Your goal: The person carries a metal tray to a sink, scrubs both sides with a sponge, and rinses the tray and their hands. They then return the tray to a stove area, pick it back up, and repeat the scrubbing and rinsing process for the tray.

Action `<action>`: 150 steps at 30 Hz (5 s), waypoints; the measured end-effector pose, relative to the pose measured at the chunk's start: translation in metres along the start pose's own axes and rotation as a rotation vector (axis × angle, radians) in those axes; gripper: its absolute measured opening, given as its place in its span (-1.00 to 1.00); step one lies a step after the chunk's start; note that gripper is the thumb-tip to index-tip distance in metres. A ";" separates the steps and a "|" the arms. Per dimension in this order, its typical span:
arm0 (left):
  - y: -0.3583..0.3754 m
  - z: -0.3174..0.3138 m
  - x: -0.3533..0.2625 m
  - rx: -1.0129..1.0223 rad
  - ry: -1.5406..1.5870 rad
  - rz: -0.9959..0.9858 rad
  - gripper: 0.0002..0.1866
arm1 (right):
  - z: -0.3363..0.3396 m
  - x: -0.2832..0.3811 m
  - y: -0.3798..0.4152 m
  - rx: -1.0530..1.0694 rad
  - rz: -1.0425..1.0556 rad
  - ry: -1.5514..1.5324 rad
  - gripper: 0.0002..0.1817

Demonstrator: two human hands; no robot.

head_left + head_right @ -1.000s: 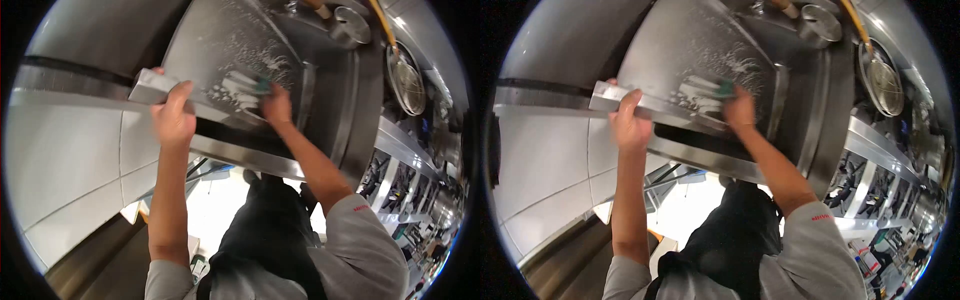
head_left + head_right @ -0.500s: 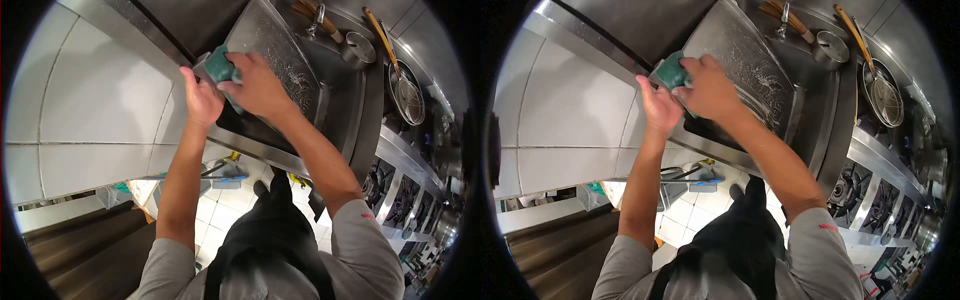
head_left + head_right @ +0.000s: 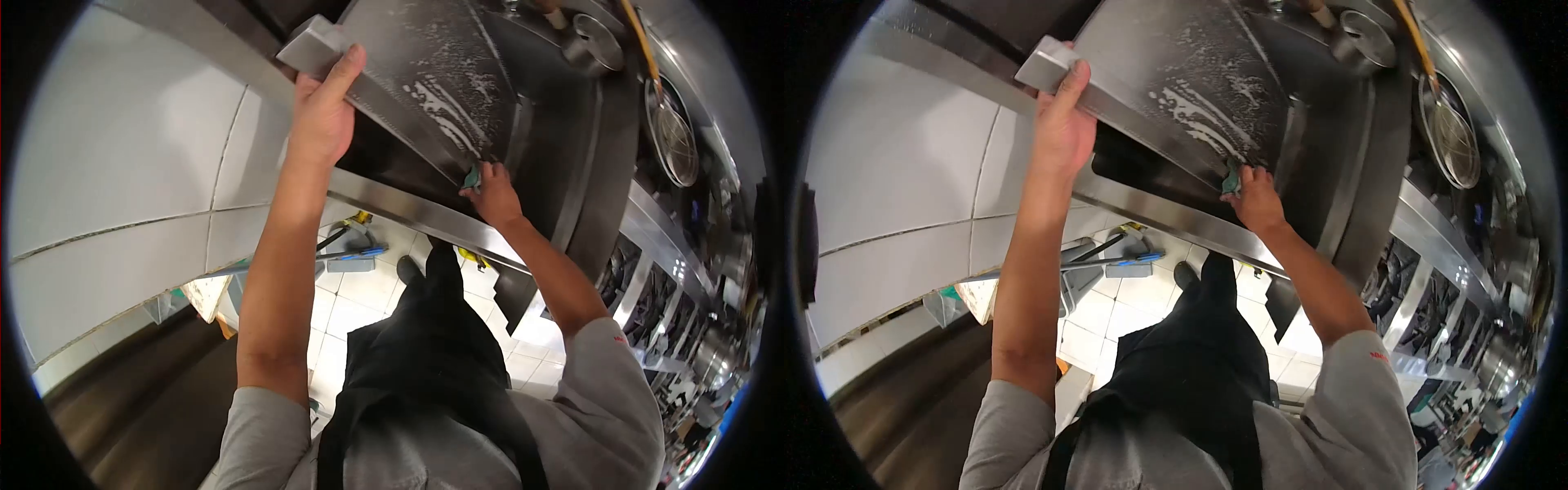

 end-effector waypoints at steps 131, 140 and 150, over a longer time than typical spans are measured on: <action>-0.173 -0.208 0.389 -0.243 0.353 0.638 -0.81 | 0.128 -0.152 -0.264 -0.311 -0.428 -2.280 -0.71; -0.258 -0.158 0.155 -0.117 0.615 0.156 -0.76 | 0.241 0.055 -0.304 -0.136 0.165 -1.994 -0.60; 0.045 -0.043 0.390 -0.308 0.159 1.105 -0.59 | 0.074 -0.170 -0.287 0.055 -0.402 -2.329 -0.67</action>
Point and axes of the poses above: each hand's wrist, its own y-axis away from the middle knuckle, its own z-axis out of the back of the hand, x = y × z, the point moved 7 cm from there along -y, towards the middle knuckle, and after that the axes turned 3 degrees about -x, right-handed, at the moved point
